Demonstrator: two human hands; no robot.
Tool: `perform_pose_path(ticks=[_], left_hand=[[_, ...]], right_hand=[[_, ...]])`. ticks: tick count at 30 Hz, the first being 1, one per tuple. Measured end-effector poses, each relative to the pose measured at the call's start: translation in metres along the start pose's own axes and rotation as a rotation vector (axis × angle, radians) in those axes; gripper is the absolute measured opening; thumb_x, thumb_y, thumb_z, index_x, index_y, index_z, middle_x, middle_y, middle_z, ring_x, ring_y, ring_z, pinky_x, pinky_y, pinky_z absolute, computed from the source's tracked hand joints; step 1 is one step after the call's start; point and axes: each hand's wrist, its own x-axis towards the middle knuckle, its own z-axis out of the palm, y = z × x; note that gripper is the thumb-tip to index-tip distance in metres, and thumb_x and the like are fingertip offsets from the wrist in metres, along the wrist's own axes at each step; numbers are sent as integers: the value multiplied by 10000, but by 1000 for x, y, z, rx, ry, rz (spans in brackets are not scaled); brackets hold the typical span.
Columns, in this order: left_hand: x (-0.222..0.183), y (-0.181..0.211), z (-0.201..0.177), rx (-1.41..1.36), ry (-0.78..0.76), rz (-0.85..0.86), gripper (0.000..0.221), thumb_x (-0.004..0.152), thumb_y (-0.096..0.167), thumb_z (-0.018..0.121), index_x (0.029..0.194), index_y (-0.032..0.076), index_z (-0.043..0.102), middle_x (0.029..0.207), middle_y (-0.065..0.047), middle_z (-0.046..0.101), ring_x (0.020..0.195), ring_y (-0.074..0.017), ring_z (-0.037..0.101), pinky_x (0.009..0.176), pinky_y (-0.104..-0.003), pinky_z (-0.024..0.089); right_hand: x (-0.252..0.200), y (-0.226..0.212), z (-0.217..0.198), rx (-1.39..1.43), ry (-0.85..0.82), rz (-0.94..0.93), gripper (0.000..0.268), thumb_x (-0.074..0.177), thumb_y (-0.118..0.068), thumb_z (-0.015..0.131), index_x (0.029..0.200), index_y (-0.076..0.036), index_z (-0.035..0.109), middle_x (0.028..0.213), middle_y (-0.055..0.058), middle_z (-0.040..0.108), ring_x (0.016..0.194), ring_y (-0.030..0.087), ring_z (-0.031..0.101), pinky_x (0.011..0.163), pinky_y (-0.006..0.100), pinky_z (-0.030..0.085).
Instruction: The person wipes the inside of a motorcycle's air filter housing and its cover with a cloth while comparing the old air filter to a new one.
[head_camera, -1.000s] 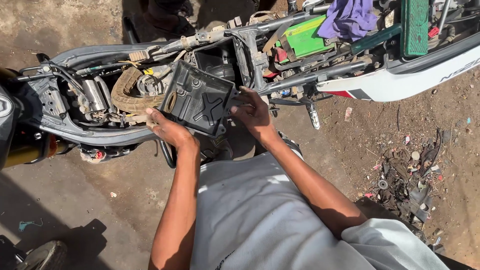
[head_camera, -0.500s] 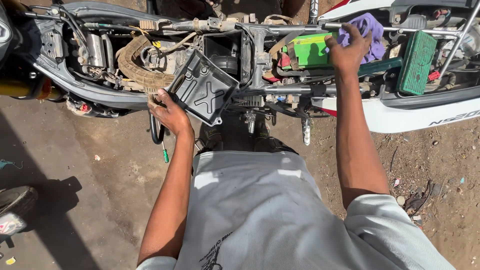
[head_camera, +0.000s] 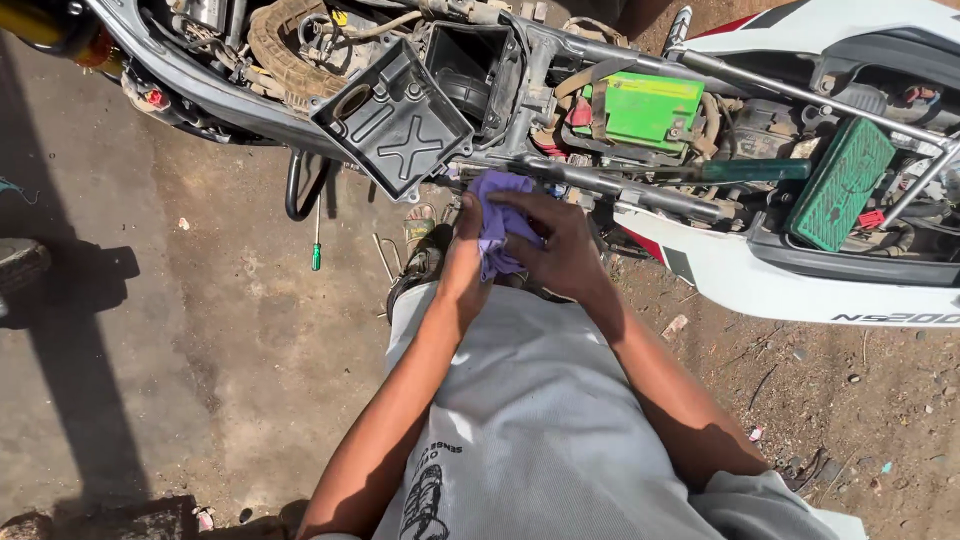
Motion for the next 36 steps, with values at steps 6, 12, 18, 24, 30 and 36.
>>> perform_pose_path(ticks=[6, 12, 18, 24, 30, 36], left_hand=[[14, -70, -27, -221, 16, -9, 858, 985, 704, 474, 1536, 49, 415, 1389, -97, 600, 1296, -225, 599, 1114, -414, 487], [-13, -55, -8, 278, -118, -7, 751, 984, 620, 521, 1473, 51, 524, 1441, -126, 636, 1245, -208, 664, 1007, -368, 512], [42, -94, -121, 561, 96, 75, 480, 993, 403, 632, 1349, 82, 633, 1217, -91, 766, 1049, -184, 748, 851, -331, 562], [58, -101, -251, 762, 738, -164, 532, 945, 556, 674, 1115, 56, 741, 898, -84, 793, 744, -176, 761, 650, -323, 558], [40, -102, -297, 268, 811, 20, 443, 996, 423, 659, 1088, -6, 720, 865, -91, 776, 640, -160, 707, 483, -282, 480], [68, -93, -275, 315, 781, 77, 367, 1004, 387, 627, 1157, 67, 723, 883, -75, 769, 655, -133, 692, 519, -261, 468]], right_hand=[[-41, 60, 32, -555, -136, -330, 306, 852, -160, 671, 1138, -53, 645, 1246, 218, 683, 1260, 411, 588, 1065, 556, 441], [-2, 109, -5, -875, 229, 65, 395, 887, -97, 731, 1279, -52, 721, 940, 139, 667, 926, 359, 606, 823, 496, 507], [37, 155, 9, -920, -371, 348, 637, 869, -473, 754, 1175, 73, 631, 1100, 316, 648, 897, 454, 684, 701, 539, 550], [56, 162, -5, -844, -640, 558, 711, 860, -646, 711, 1195, -19, 689, 1217, 234, 722, 1095, 399, 697, 999, 503, 541], [7, 156, -9, -780, -402, 152, 723, 957, -441, 654, 1549, -54, 502, 1288, 249, 581, 1199, 450, 584, 1010, 544, 512], [36, 187, 13, -663, -162, 349, 373, 998, -303, 659, 1235, -15, 645, 1090, 260, 717, 999, 457, 686, 896, 535, 538]])
